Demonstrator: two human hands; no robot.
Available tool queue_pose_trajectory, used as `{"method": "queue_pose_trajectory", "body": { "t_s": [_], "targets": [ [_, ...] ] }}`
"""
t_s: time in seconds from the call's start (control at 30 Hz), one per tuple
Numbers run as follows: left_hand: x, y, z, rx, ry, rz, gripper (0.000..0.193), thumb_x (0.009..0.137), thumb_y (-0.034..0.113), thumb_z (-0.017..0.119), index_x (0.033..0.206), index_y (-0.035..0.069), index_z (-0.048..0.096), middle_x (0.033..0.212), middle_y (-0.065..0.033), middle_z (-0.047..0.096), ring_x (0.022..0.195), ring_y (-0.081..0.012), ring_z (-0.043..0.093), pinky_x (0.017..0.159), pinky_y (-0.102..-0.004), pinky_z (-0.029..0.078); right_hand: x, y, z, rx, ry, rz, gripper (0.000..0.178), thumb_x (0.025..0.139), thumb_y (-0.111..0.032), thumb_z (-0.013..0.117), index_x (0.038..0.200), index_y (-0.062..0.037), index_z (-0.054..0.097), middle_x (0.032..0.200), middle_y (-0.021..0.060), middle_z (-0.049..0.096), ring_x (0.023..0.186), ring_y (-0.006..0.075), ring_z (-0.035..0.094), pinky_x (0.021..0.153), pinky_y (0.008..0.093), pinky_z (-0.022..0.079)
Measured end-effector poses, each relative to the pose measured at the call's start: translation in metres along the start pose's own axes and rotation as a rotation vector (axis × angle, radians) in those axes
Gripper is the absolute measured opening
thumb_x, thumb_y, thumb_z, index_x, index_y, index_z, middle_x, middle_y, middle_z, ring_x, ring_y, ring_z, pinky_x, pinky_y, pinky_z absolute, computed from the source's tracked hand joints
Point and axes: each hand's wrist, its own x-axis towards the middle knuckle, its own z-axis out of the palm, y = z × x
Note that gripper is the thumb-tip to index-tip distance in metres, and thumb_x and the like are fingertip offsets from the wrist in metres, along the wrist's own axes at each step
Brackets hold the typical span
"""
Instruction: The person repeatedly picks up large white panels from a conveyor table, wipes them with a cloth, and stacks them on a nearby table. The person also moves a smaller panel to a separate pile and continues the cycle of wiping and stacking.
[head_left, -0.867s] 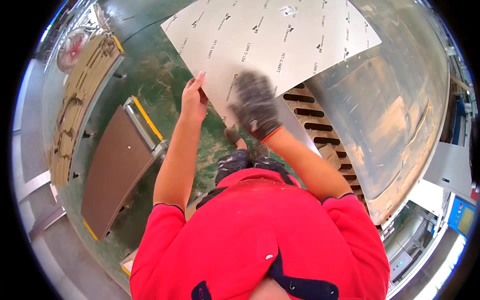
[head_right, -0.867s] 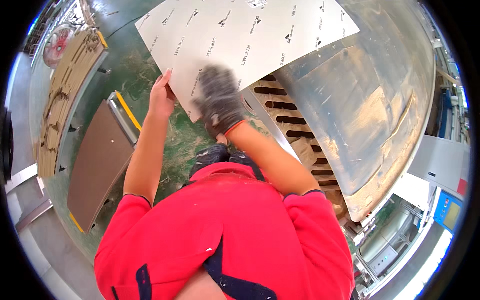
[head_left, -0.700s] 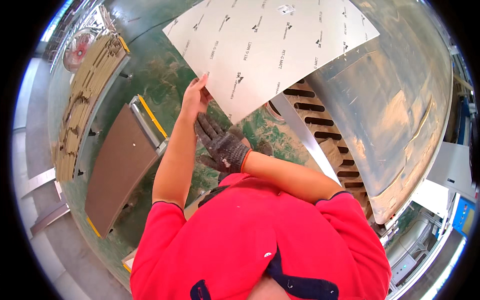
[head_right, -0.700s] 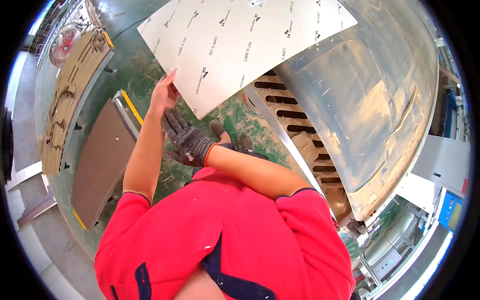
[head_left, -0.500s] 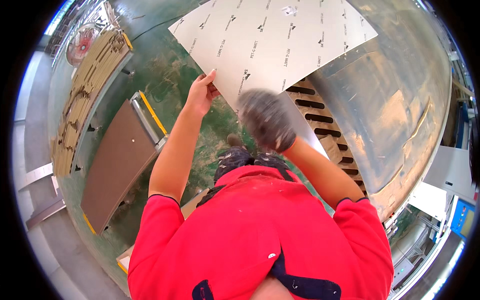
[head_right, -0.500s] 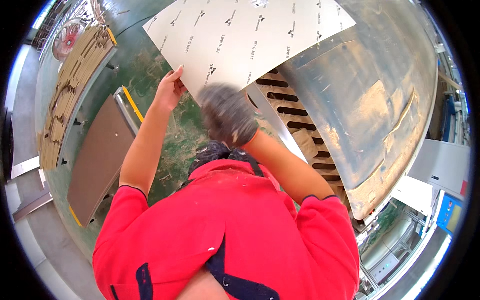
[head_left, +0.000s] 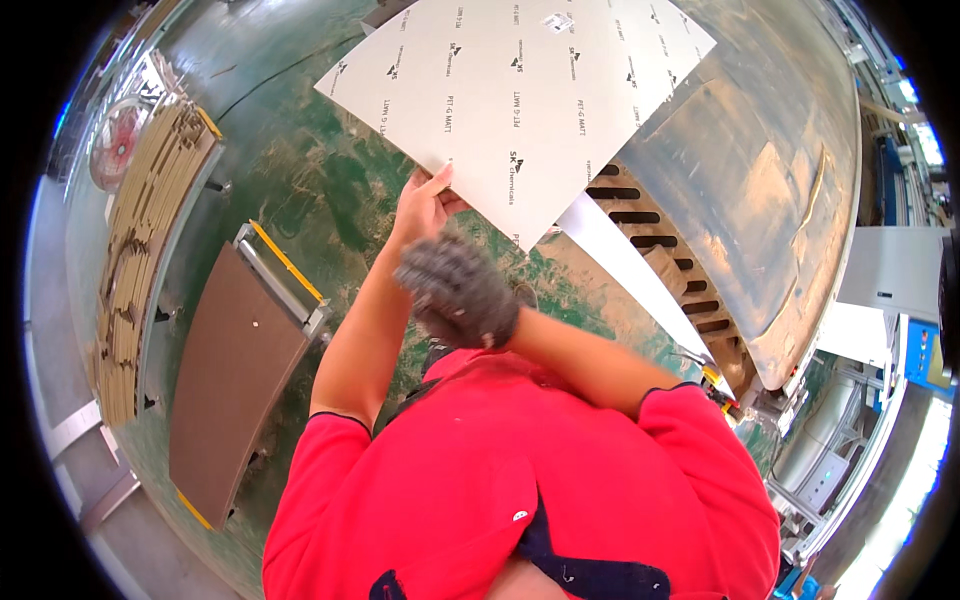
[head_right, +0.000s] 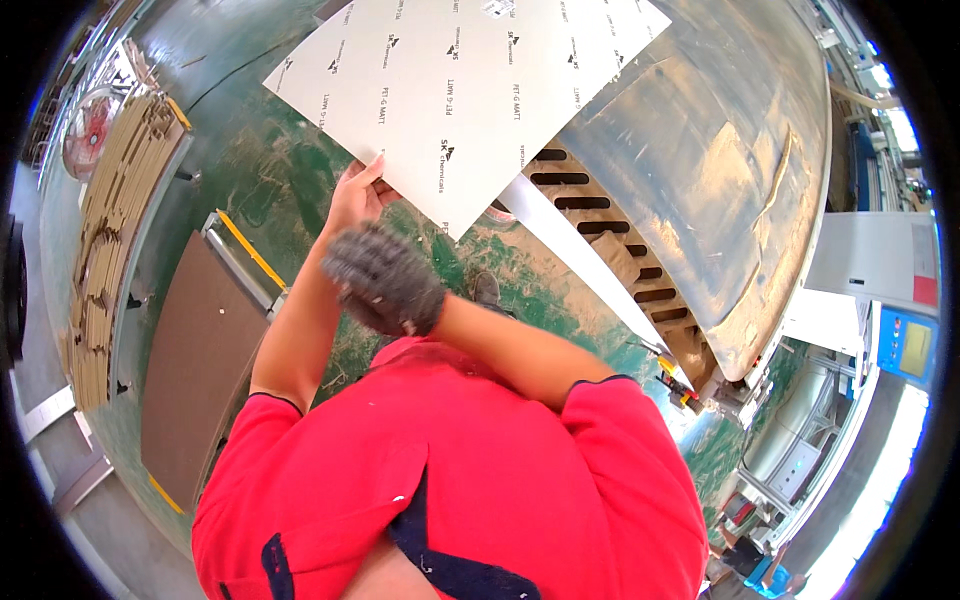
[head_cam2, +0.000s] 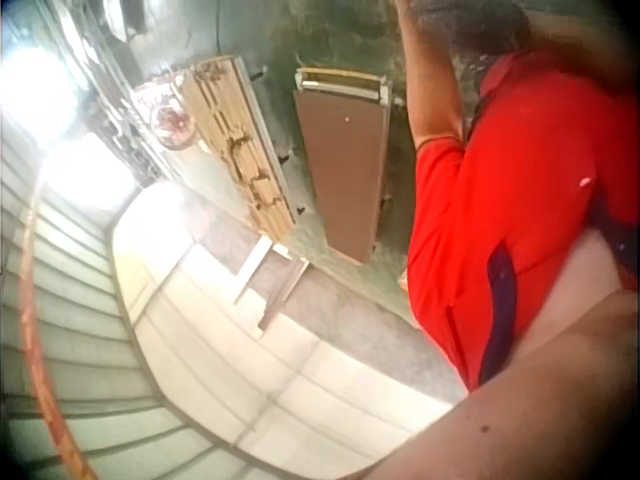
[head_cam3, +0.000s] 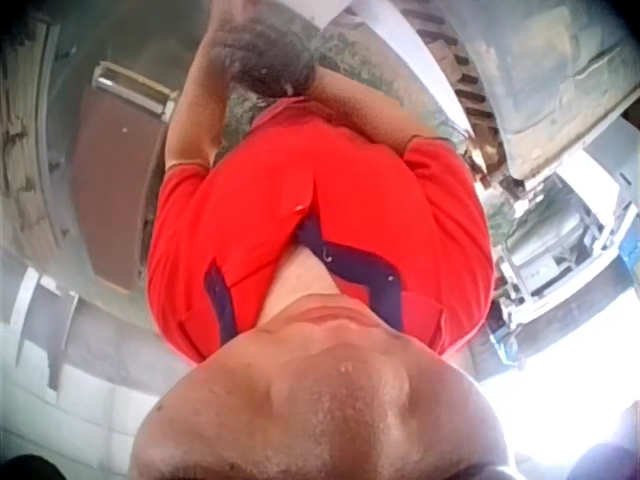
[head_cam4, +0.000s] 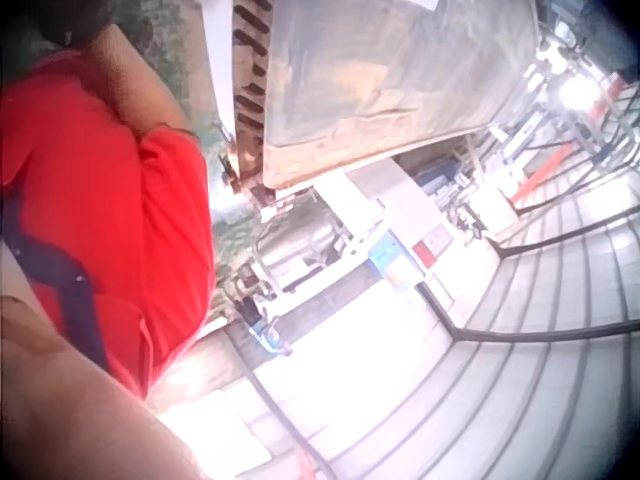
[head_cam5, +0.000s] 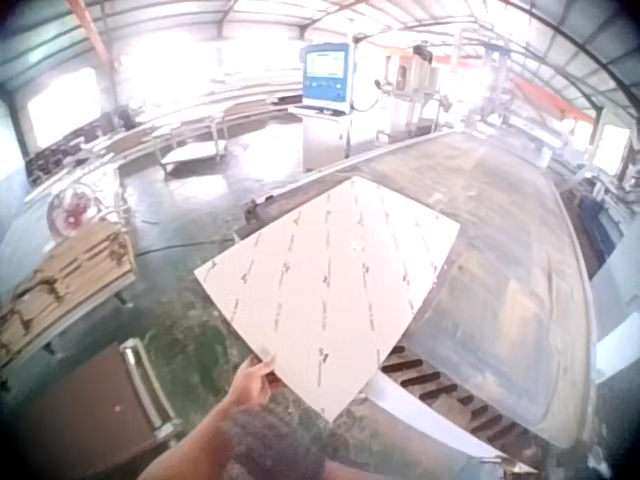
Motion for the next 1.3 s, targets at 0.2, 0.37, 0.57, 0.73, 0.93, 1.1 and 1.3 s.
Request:
{"method": "queue_pose_trajectory", "body": {
  "t_s": [0.2,0.37,0.57,0.73,0.93,1.1,1.3],
  "targets": [
    [-0.004,-0.003,0.006,-0.004,-0.013,0.055,0.034,0.097,0.017,0.059,0.127,0.003,0.049,0.111,-0.0089,0.067,0.092,-0.0211,0.069,0.078,-0.0362,0.058,-0.009,0.084,-0.061,-0.438,-0.034,0.296,0.055,0.094,-0.031,0.052,0.142,-0.0055,0.045,0.148,0.0195,0.042,0.140,0.0369,0.036,0.118,0.0508,0.022],
    [-0.028,-0.002,-0.004,0.001,0.045,0.041,0.033,0.095,0.015,0.060,0.123,0.001,0.049,0.109,-0.0106,0.067,0.088,-0.0206,0.069,0.070,-0.0342,0.059,-0.036,0.149,-0.116,-0.991,-0.092,0.838,0.059,0.102,-0.043,0.034,0.148,-0.0056,0.037,0.155,0.0181,0.032,0.144,0.0326,0.029,0.121,0.0469,0.017],
    [-0.071,0.017,-0.050,-0.007,0.175,0.080,0.036,0.093,0.016,0.062,0.124,0.001,0.052,0.111,-0.0078,0.066,0.089,-0.0180,0.067,0.067,-0.0311,0.056,-0.071,0.182,-0.174,-0.931,0.213,0.697,0.051,0.094,-0.031,0.054,0.136,-0.0023,0.051,0.144,0.0214,0.046,0.134,0.0393,0.041,0.114,0.0536,0.028],
    [-0.109,0.017,-0.084,-0.037,0.306,0.182,0.029,0.094,0.016,0.056,0.120,0.004,0.055,0.109,-0.0044,0.066,0.100,-0.0177,0.064,0.080,-0.0317,0.050,-0.045,0.246,-0.187,-0.869,0.189,0.692,0.053,0.090,-0.035,0.057,0.135,-0.0062,0.054,0.143,0.0203,0.049,0.133,0.0391,0.042,0.114,0.0515,0.029],
    [-0.106,-0.011,-0.091,-0.197,0.593,0.050,0.038,0.100,0.033,0.048,0.125,0.005,0.057,0.121,-0.0057,0.065,0.110,-0.0200,0.062,0.089,-0.0348,0.049,-0.011,0.371,-0.239,-0.917,0.058,0.808,0.060,0.087,-0.042,0.057,0.136,-0.0071,0.053,0.142,0.0190,0.051,0.132,0.0389,0.044,0.113,0.0510,0.029],
    [-0.077,-0.041,-0.075,-0.161,0.794,0.043,0.053,0.103,0.042,0.037,0.135,0.003,0.053,0.130,-0.0080,0.061,0.118,-0.0224,0.059,0.101,-0.0371,0.046,0.047,0.446,-0.285,-0.716,-0.024,0.874,0.057,0.089,-0.042,0.055,0.137,-0.0112,0.053,0.136,0.0204,0.055,0.127,0.0388,0.050,0.110,0.0466,0.036],
    [-0.053,-0.069,-0.089,0.013,1.035,0.167,0.055,0.105,0.042,0.033,0.133,-0.001,0.055,0.129,-0.0103,0.060,0.114,-0.0233,0.060,0.099,-0.0363,0.046,0.122,0.534,-0.269,-0.647,-0.061,0.658,0.050,0.088,-0.039,0.057,0.126,-0.0060,0.057,0.118,0.0199,0.065,0.110,0.0396,0.060,0.097,0.0456,0.047]
  ]
}}
